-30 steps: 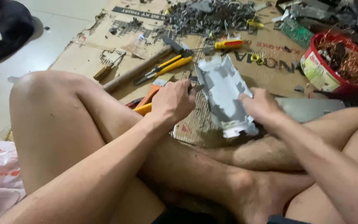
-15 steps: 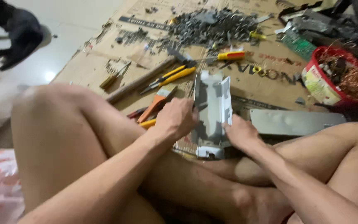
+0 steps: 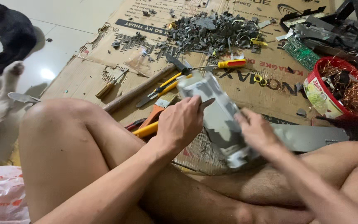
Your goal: The person sits on the floor and scrapes a white residue off a rectangular metal plate using a yellow utility knife. They repeatedly scrape the surface, occasionally flipping the plate to work on different areas, and place small pieces of residue into a red container.
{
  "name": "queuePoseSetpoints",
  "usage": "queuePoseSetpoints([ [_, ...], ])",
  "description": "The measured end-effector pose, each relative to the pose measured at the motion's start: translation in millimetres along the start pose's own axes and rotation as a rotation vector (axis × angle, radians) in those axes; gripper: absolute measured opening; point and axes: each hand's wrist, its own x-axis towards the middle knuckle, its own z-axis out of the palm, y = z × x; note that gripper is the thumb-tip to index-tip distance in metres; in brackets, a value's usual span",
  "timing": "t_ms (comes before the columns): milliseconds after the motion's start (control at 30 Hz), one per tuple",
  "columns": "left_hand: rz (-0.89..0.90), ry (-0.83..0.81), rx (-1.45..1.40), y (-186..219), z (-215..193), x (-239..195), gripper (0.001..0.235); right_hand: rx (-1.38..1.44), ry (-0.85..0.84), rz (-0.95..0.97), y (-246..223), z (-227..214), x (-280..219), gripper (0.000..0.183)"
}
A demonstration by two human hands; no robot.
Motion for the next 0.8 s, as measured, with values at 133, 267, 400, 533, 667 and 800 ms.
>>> queuePoseSetpoints([
  [133, 0.205, 0.140, 0.105, -11, 14, -2, 0.025, -0.162, -0.036, -0.133, 8, -46, 32, 0.045],
  [267, 0.248, 0.042, 0.240, -23, 38, -1, 0.029, -0.406, -0.236, -0.127, 53, -70, 94, 0.031],
  [400, -0.054, -0.272, 0.130, -11, 32, -9, 0.030, -0.700, -0.002, -0.264, 95, -55, 119, 0.056],
  [533, -0.105, -0.309, 0.052, -1, 16, -8, 0.032, -0.475, 0.091, -0.314, 62, -48, 55, 0.068],
  [667, 0.130, -0.340, 0.106, -10, 33, -5, 0.047, -0.302, 0.559, -0.421, 111, -23, 40, 0.048],
  [800, 0.292, -0.203, 0.336, -37, 91, 13, 0.026, -0.353, 0.264, -0.432, 96, -20, -11, 0.027],
])
